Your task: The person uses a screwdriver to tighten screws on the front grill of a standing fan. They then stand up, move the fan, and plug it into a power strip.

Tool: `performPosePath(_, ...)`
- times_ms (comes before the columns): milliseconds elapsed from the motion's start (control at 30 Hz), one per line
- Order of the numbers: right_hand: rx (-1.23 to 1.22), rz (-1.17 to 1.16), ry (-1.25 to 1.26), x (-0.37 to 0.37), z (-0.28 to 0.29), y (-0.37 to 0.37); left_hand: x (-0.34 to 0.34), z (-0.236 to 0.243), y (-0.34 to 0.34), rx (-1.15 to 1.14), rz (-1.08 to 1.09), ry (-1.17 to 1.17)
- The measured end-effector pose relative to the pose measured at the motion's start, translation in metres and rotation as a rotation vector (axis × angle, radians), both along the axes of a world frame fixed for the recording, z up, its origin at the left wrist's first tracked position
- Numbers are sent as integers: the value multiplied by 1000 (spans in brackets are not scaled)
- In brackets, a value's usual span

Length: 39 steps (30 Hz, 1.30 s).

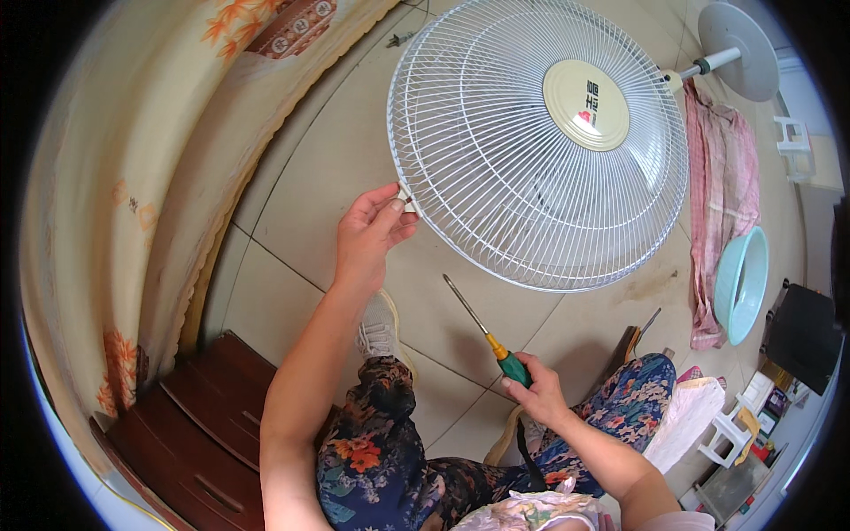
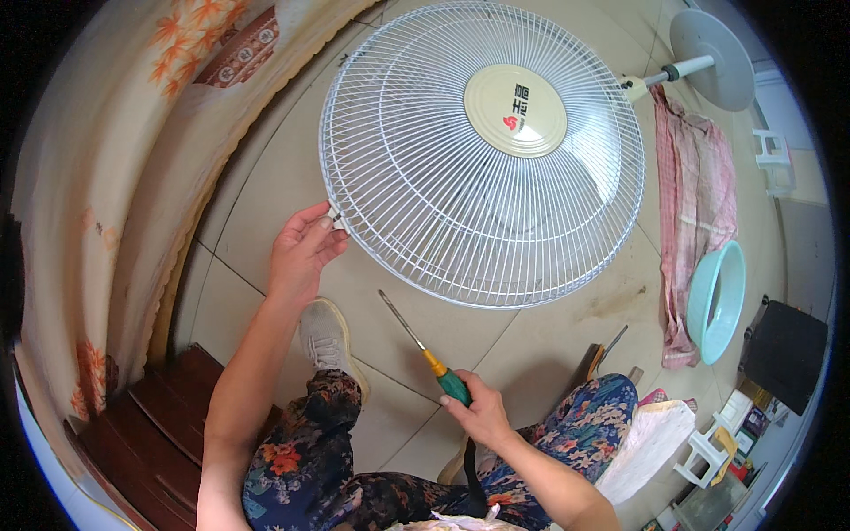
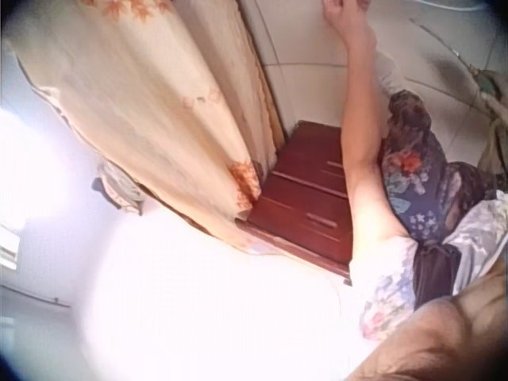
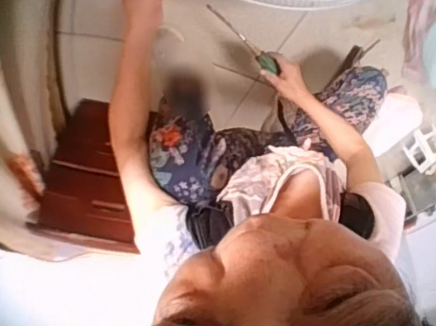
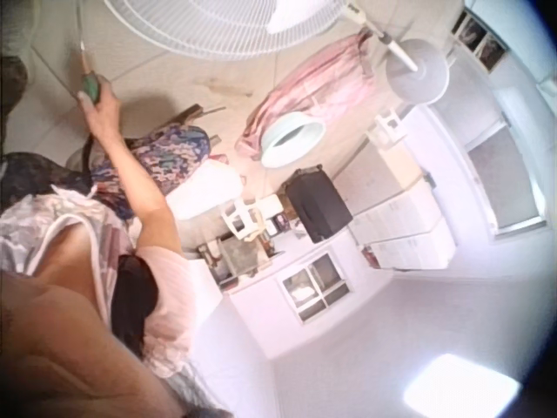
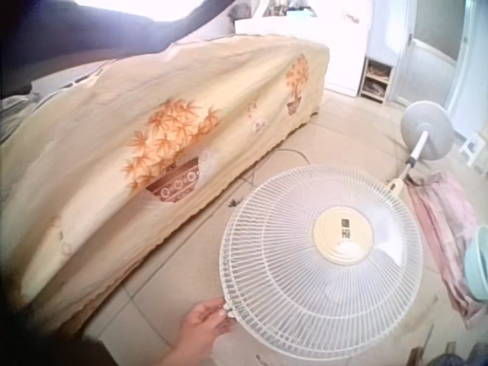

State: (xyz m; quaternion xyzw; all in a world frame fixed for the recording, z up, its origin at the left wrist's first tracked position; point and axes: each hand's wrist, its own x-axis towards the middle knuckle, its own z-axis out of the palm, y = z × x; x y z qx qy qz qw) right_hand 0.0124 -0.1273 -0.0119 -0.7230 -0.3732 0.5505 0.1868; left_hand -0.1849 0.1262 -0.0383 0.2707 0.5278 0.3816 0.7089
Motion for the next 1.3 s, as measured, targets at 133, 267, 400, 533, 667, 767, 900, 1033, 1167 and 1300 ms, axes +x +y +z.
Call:
performPosePath(133, 282, -8, -35, -17, 7, 27, 3, 1, 2, 13, 4, 17)
performPosePath(267, 287, -32, -48, -26, 8, 47, 0, 0, 2, 7, 14, 6)
performPosePath(400, 382, -16, -91, -30, -3, 48, -1, -1, 2, 11, 6, 4)
performPosePath(533, 366, -39, -65, -36, -9, 47, -1, -1, 2, 7, -6, -6)
performPosePath(667, 326, -102, -7, -45, -12, 51, -1, -2, 3, -5, -16, 4)
performPosePath(767, 286, -151, 21, -50, -11, 55, -1, -2, 3, 2, -8, -12)
performPosePath(900, 393, -133, -53, -57, -14, 56, 1, -4, 3, 9, 9, -15)
performPosePath(1033, 479, -78, -203, -60, -9, 61, -1, -7, 4, 22, -4, -18)
performPosePath(1167, 520, -121, -211, -63, -10, 60, -1, -9, 4, -6, 4, -33)
performPosePath(1300, 566, -107, -258, -61, -14, 62, 0, -9, 3, -3, 11, -33)
